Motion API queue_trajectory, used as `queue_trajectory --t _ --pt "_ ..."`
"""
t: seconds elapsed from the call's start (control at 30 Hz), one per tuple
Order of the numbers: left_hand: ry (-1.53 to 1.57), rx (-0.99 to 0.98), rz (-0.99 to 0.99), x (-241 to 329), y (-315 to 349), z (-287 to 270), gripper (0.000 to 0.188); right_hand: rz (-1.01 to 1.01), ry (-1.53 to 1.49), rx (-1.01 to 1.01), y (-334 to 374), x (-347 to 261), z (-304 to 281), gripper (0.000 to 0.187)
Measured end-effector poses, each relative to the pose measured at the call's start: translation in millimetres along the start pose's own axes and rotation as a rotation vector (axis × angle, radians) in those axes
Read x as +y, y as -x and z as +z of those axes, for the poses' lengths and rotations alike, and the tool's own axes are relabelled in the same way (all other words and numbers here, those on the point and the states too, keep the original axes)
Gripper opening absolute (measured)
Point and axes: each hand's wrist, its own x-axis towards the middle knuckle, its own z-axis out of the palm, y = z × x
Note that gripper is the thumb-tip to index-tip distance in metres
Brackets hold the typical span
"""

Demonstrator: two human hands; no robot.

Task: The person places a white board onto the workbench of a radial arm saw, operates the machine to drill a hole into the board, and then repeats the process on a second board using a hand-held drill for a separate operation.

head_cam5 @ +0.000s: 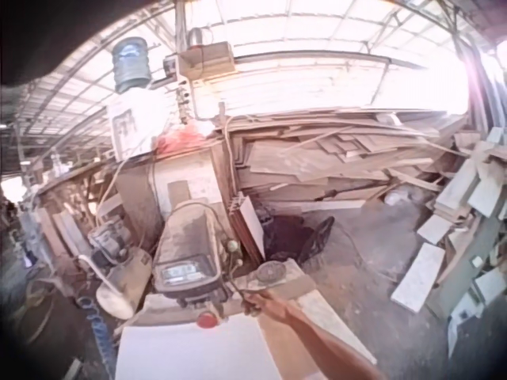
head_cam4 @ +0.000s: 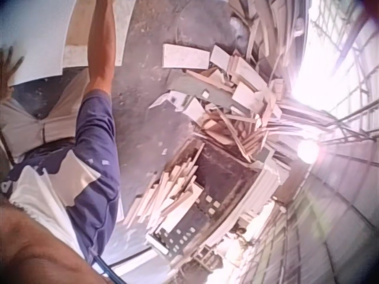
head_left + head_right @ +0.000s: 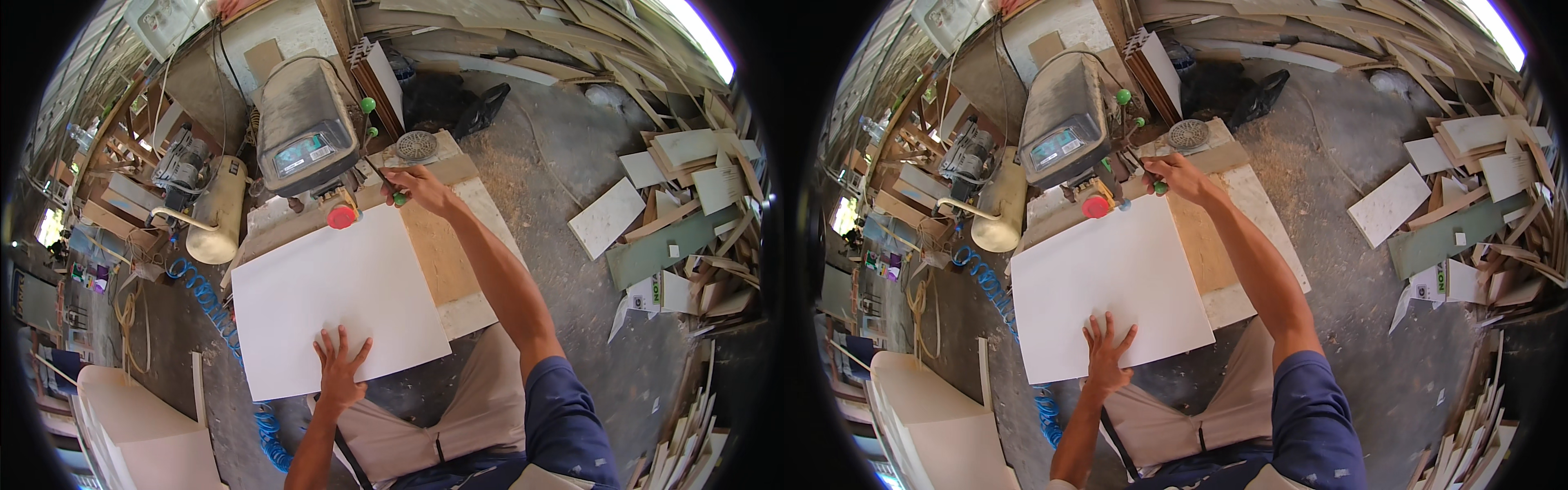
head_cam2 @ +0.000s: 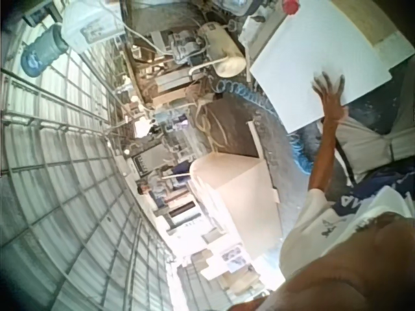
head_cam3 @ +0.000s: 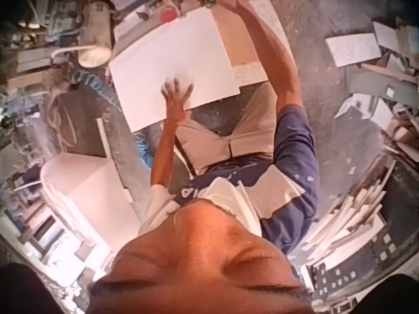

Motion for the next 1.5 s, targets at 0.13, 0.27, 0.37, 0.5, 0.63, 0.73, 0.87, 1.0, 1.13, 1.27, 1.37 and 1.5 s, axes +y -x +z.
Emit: queue_trajectory --t 0.13,0.27,0.37,0.5,0.63,0.73,0.87,1.0,1.13,1.27,1.37,1.5 --pt "-0.007 0.019 -0.01 1.2 1.1 1.8 0.102 -0.013 -0.013 -0.036 -2.7 2.3 -1.4 0.042" --pt "0.001 0.007 -0.03 1.8 -1.1 0.6 0.102 -0.008 -0.016 -0.029 0.7 -3.2 0.9 0.038" --pt "-0.016 -0.005 -0.052 3.7 -1.2 1.1 0.103 -0.002 -0.019 -0.025 2.0 -6.0 2.0 0.034" --pt "-0.02 0.008 -0.052 5.5 -4.2 2.9 0.104 -0.029 0.008 -0.065 -2.5 -6.2 -4.0 0.033" --pt "-0.038 0.014 -0.068 5.0 -0.4 4.0 0.104 0.008 0.051 -0.119 -2.0 -9.8 -5.8 0.044" --pt "-0.047 0.017 -0.065 5.2 -0.6 5.2 0.104 -0.004 0.043 -0.113 1.2 -7.9 -4.9 0.044" --pt "-0.056 0.015 -0.064 6.5 0.7 2.4 0.104 -0.003 0.05 -0.132 -1.2 -9.6 -6.0 0.045" --pt "-0.049 -0.016 -0.079 6.9 -1.3 0.1 0.104 0.014 0.022 -0.161 -5.8 -8.5 -11.9 0.046" --pt "0.009 -0.079 -0.086 18.7 -5.2 -20.8 0.105 0.079 0.061 -0.087 -8.2 -13.4 -14.6 0.055" --pt "0.1 -0.027 -0.183 -15.5 -16.7 6.7 0.091 0.121 0.098 -0.049 -19.6 -20.6 -10.8 0.07" --pt "0.133 0.057 -0.376 -25.5 -50.7 11.4 0.078 0.154 0.093 -0.086 -30.1 -16.9 -11.6 0.087" --pt "-0.044 0.122 -0.567 -18.5 -90.2 9.1 0.08 0.124 0.036 -0.032 -41.1 -21.7 -8.1 0.095"
